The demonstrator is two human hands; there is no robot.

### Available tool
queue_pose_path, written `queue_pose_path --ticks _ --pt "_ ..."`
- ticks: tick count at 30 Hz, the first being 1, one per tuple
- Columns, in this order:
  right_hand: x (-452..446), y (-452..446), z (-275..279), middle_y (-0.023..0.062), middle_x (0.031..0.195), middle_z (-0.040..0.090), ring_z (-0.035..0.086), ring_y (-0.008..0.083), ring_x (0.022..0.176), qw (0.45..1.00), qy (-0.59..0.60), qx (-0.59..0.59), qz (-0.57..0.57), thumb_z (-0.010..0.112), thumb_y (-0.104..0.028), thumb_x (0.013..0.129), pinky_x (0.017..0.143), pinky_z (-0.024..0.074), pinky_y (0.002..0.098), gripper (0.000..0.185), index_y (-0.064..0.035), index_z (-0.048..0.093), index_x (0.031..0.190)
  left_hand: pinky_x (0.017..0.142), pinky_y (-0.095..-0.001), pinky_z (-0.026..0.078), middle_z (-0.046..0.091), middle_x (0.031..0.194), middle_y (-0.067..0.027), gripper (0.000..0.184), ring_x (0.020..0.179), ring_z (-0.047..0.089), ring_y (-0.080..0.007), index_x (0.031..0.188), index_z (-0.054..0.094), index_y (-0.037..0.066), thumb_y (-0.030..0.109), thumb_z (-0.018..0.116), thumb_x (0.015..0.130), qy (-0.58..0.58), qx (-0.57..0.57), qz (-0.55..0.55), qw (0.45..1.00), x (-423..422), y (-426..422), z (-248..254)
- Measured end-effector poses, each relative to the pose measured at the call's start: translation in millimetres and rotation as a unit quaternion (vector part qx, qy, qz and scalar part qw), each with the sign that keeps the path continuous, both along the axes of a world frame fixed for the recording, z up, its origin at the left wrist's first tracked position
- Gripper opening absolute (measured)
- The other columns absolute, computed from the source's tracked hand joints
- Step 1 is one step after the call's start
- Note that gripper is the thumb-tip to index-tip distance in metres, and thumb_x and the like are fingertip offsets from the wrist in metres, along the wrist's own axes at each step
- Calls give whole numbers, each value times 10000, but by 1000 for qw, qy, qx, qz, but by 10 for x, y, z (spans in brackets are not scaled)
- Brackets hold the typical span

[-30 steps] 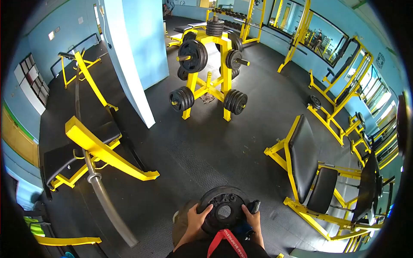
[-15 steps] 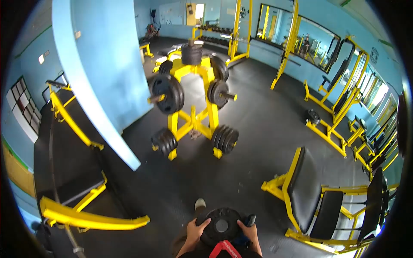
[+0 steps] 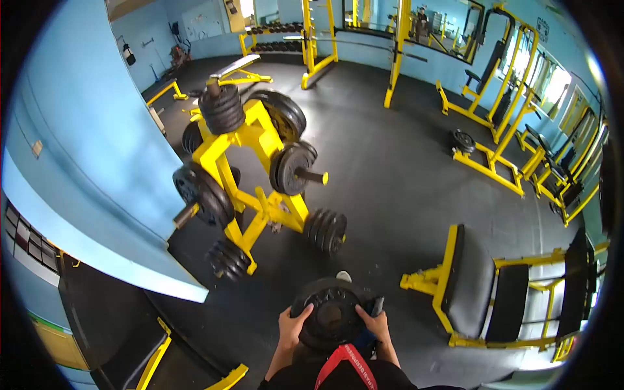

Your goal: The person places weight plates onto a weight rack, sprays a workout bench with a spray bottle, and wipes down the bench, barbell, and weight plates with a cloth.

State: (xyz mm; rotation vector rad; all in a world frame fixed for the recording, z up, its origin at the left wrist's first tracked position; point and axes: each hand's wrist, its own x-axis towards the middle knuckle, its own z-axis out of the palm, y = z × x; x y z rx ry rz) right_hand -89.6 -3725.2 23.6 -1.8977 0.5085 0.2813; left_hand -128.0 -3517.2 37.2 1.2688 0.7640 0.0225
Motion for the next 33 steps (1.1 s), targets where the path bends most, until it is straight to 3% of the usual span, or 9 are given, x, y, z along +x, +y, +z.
queue_pose_path --ticks 3,5,9,11,13,15,17,22,33 --pt "755 72 -281 142 804 629 605 184 784 998 54 -22 32 751 -484 593 658 470 315 630 74 608 847 677 -245 455 637 839 -68 334 740 579 -119 911 627 -42 196 733 703 16 27 28 999 654 71 -250" --pt "1298 136 -297 157 810 635 615 200 796 999 -19 -28 28 739 -489 606 663 473 315 640 84 608 860 686 -248 456 638 847 -73 336 747 584 -124 916 624 -45 191 731 703 24 38 49 998 1154 80 -311" --pt "2410 148 -337 153 786 639 619 203 792 994 77 -9 78 729 -485 624 664 475 319 619 85 613 835 692 -257 458 642 857 -77 337 753 588 -129 927 619 -53 183 723 710 41 13 78 996 2066 69 -142" --pt "2902 229 -343 141 776 639 613 188 772 998 13 -5 69 727 -488 624 662 472 319 606 72 616 826 662 -257 449 641 849 -72 324 735 580 -125 915 618 -48 192 717 720 35 14 95 995 2482 41 -138" --pt "3336 345 -257 121 775 632 597 169 741 997 49 -3 56 724 -474 637 644 465 309 567 52 614 815 664 -264 441 639 839 -113 339 741 579 -141 898 605 -65 205 714 724 13 97 97 990 2867 65 -12" --pt "3768 460 -409 199 904 624 601 247 890 994 75 56 55 737 -493 609 746 461 333 682 100 584 909 667 -268 441 637 831 -127 347 746 581 -152 884 597 -73 211 714 723 3 166 95 982 3260 122 12" --pt "4129 609 -392 188 914 623 598 240 887 993 69 79 53 738 -482 617 748 458 327 672 99 583 918 671 -272 440 636 824 -142 355 752 584 -162 869 588 -80 216 715 721 -13 227 88 970 3578 230 -42" --pt "4656 860 -907 140 895 619 579 190 827 985 5 173 15 749 -456 625 751 448 300 620 72 592 908 676 -297 449 629 807 -167 426 735 598 -204 883 567 -108 241 730 701 -36 375 73 924 4122 398 -249" --pt "4964 1050 -1060 89 926 594 550 167 828 956 13 292 4 737 -334 692 763 433 287 519 44 558 999 671 -297 468 624 802 -183 412 735 617 -227 896 562 -92 217 738 689 -23 390 44 919 4514 457 -144"
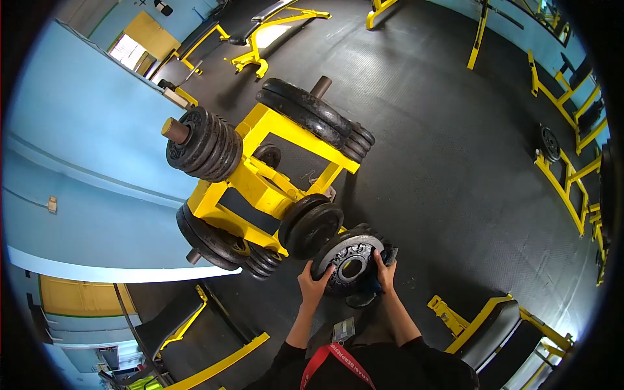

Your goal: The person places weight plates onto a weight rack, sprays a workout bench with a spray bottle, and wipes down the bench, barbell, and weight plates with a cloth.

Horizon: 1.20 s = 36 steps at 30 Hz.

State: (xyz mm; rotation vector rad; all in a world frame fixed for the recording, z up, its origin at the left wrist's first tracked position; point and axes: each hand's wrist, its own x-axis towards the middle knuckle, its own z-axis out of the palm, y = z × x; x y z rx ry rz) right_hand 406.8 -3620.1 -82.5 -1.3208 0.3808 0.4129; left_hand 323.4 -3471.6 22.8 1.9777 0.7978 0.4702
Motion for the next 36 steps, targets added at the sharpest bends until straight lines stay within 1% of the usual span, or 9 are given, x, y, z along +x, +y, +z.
queue_pose_path --ticks 13,18,21,23,24,26,27,29,36 --pt "77 188 -608 126 1153 499 466 200 1047 999 21 45 17 646 -418 759 931 333 317 662 46 444 1185 620 -297 474 625 747 -180 399 699 640 -241 868 559 -60 233 750 675 24 60 21 998 42 -42 -115" --pt "225 482 -781 123 1139 501 472 198 1030 996 8 54 67 598 -454 781 917 346 319 667 46 430 1189 587 -312 472 605 707 -173 370 667 625 -301 863 554 -25 223 753 674 -14 84 19 996 62 17 -145" --pt "323 638 -930 121 1130 502 475 197 1019 996 -7 21 91 570 -476 794 909 353 321 673 46 422 1192 629 -313 468 605 791 -175 373 729 613 -304 889 544 -16 206 751 671 3 51 36 998 -6 33 -273" --pt "375 710 -919 120 1124 503 478 196 1013 995 -17 12 101 551 -491 803 904 358 322 678 47 417 1193 775 -386 422 527 1064 -216 496 985 527 -332 1040 526 9 221 758 656 -23 85 43 995 -27 84 -345" --pt "407 738 -863 119 1121 503 479 196 1009 995 -23 15 100 541 -498 807 901 360 323 680 47 414 1194 775 -386 422 527 1064 -216 496 985 527 -332 1040 526 9 221 758 656 -22 87 50 995 -36 91 -341" --pt "445 786 -800 136 1013 565 523 206 920 994 -50 30 88 584 -418 808 829 400 315 567 80 512 1070 928 -476 286 274 1312 -242 735 1197 296 -391 1253 398 52 253 760 646 98 229 110 962 -15 63 -329" --pt "461 796 -801 123 961 575 527 191 879 994 -55 -8 96 583 -410 811 799 411 309 541 81 527 1032 928 -476 286 274 1312 -242 735 1197 296 -391 1253 398 52 253 760 646 95 224 114 963 1 60 -338" --pt "494 775 -796 105 912 588 527 164 828 983 -80 -78 142 542 -376 846 754 422 292 485 59 541 1062 995 -489 198 83 1394 -234 980 1274 105 -419 1383 144 81 219 766 639 74 264 141 951 -10 89 -368" --pt "634 1002 -678 84 1040 554 506 164 923 964 -177 -2 197 432 -355 902 836 378 276 460 -8 473 1202 1038 -504 135 -48 1411 -251 1054 1301 -1 -427 1392 41 112 251 761 635 18 108 141 984 -12 333 -588"
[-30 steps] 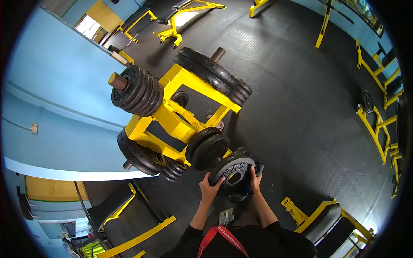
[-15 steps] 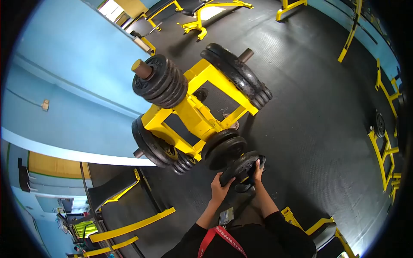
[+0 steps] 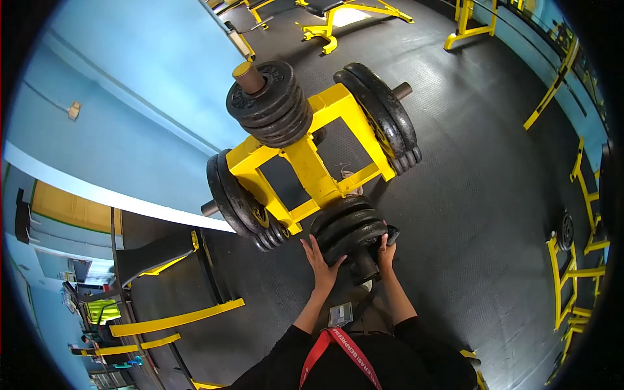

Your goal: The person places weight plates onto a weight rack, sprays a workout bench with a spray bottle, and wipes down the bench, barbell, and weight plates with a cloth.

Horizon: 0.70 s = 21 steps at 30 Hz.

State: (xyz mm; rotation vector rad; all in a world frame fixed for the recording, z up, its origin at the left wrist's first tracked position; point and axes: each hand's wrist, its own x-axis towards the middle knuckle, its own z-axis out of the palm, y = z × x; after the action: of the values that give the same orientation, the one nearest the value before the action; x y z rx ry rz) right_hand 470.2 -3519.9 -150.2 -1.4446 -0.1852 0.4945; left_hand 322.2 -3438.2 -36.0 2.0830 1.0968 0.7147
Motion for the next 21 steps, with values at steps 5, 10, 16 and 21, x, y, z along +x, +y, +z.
queue_pose_path --ticks 5,10,16,21 --pt "59 93 96 97 1031 554 504 178 925 1000 3 19 13 446 -379 892 835 380 288 489 16 475 1179 1046 -465 174 55 1419 -219 1021 1312 46 -386 1386 69 97 212 757 641 -41 -18 -26 999 53 171 -57" --pt "75 90 32 119 960 546 504 207 873 996 68 -50 8 518 -558 785 789 401 324 667 56 485 1043 1037 -454 220 88 1418 -208 1002 1308 75 -386 1384 80 103 241 747 649 -37 -42 -46 997 48 235 -31" --pt "191 131 -118 119 969 548 507 222 892 998 31 -43 37 523 -586 767 792 399 329 729 60 458 1099 1019 -423 265 116 1390 -263 1011 1287 152 -399 1380 96 87 323 740 636 -36 -53 -34 997 52 393 -56" --pt "178 62 313 107 910 557 500 197 815 991 -19 -117 61 464 -442 858 762 398 324 539 74 519 1003 1014 -433 254 189 1383 -239 1032 1265 205 -414 1371 78 21 425 699 652 36 -26 -49 998 -44 399 -19"
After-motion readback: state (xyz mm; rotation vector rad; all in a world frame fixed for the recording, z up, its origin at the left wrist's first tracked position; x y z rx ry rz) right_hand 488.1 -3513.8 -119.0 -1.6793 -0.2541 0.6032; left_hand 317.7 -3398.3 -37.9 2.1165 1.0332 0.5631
